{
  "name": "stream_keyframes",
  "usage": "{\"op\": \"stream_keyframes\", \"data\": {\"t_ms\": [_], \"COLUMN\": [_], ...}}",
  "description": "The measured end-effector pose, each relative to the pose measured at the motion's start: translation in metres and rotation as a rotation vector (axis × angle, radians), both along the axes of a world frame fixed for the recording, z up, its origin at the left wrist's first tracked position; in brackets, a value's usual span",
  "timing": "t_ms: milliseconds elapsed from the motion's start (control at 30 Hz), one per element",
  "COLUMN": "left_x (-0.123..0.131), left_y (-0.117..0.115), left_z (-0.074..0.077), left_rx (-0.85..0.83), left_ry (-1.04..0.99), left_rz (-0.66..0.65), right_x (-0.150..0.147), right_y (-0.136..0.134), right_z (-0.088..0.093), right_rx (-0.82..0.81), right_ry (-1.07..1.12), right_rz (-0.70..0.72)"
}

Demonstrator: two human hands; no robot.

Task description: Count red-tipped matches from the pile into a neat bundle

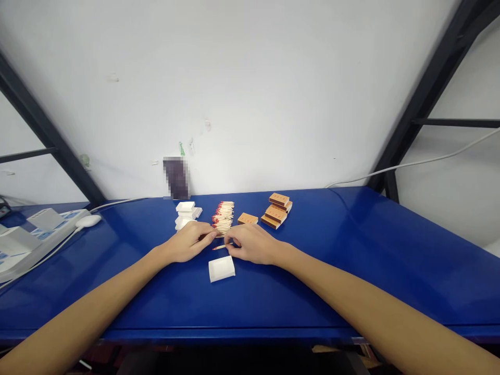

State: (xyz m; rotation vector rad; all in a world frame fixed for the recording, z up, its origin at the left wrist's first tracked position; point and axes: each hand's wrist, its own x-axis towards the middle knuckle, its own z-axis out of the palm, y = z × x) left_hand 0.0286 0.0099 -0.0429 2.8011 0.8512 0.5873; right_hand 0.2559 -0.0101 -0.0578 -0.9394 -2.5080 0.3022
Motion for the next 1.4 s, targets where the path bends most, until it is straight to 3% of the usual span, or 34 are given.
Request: {"op": "stream_keyframes", "data": {"t_ms": [400,867,1400], "left_x": [-0.0008,0.0013,0.0], "left_y": [0.0027,-0.0009,-0.0008], "left_z": [-0.0027,0.0017,0.0017], "left_rx": [0.118,0.022,0.031], "left_ry": [0.056,0.056,0.067], "left_rz": [0.016,0.038,0.028], "right_x": [-0.0004,0.0004,0.0004], "right_y": [-0.0022,-0.0027,-0.0025], "right_z": [0.0025,0.0052,0.0025], "right_rx": [0.025,-0.015,0.005], "right_ry": [-0.057,-0.05,-0.017], "right_rz": [-0.045,-0.036,-0.027]}}
